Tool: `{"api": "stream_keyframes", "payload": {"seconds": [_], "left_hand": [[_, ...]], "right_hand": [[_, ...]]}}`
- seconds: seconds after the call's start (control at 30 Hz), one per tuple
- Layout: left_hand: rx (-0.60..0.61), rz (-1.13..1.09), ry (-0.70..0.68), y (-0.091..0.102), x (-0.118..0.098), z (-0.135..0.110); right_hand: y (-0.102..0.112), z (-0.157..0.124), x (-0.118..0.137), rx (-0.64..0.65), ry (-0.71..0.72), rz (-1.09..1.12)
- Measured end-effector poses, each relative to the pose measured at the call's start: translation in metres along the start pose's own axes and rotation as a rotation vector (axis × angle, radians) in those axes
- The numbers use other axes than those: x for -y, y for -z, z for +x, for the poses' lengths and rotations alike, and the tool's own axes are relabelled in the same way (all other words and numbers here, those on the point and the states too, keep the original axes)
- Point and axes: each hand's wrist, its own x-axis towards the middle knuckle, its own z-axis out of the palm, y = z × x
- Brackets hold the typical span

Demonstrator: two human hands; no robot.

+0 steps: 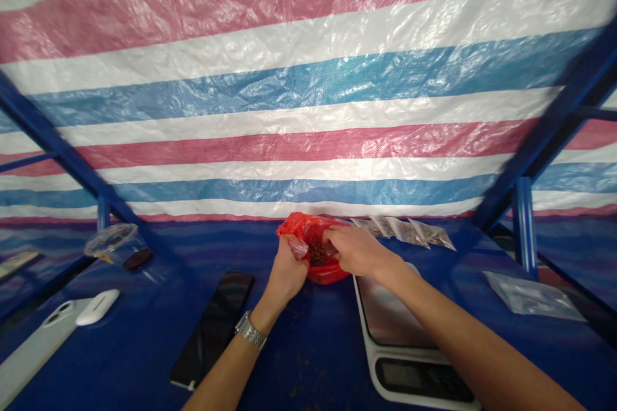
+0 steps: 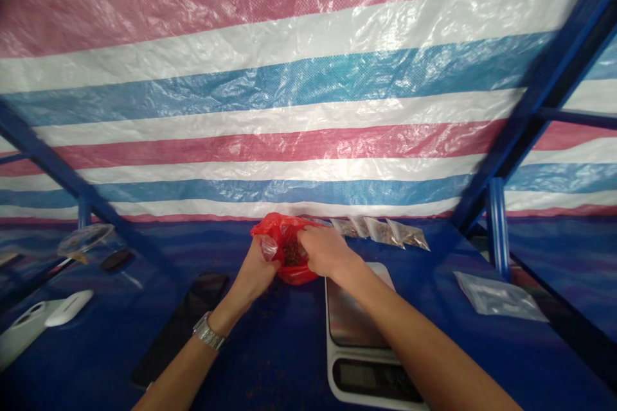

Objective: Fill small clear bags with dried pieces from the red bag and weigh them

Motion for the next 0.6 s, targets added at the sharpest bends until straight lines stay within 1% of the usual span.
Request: {"api": "stream_keyframes", "payload": {"seconds": [0.07, 0.13, 0.27, 0.4, 0.6], "left_hand": [[-0.008, 0.012, 0.001, 0.001, -0.002, 0.0], [-0.016, -0.011, -0.018, 0.001, -0.003, 0.001], [-0.05, -0.051, -0.058, 0.001, -0.007, 0.0], [-0.115, -0.096, -0.073, -0.001, -0.015, -0.003], [-0.112, -0.191, -0.04, -0.005, -0.022, -0.006]], "right_hand": [[-0.004, 0.003, -0.001, -0.068, -0.005, 0.016], [-0.008, 0.005, -0.001, -0.096, -0.019, 0.006], [-0.011, 0.006, 0.002, -0.068, -0.04, -0.013], [-0.008, 0.003, 0.005, -0.027, -0.008, 0.031], [-0.008, 0.003, 0.006, 0.003, -0.051, 0.087]]}}
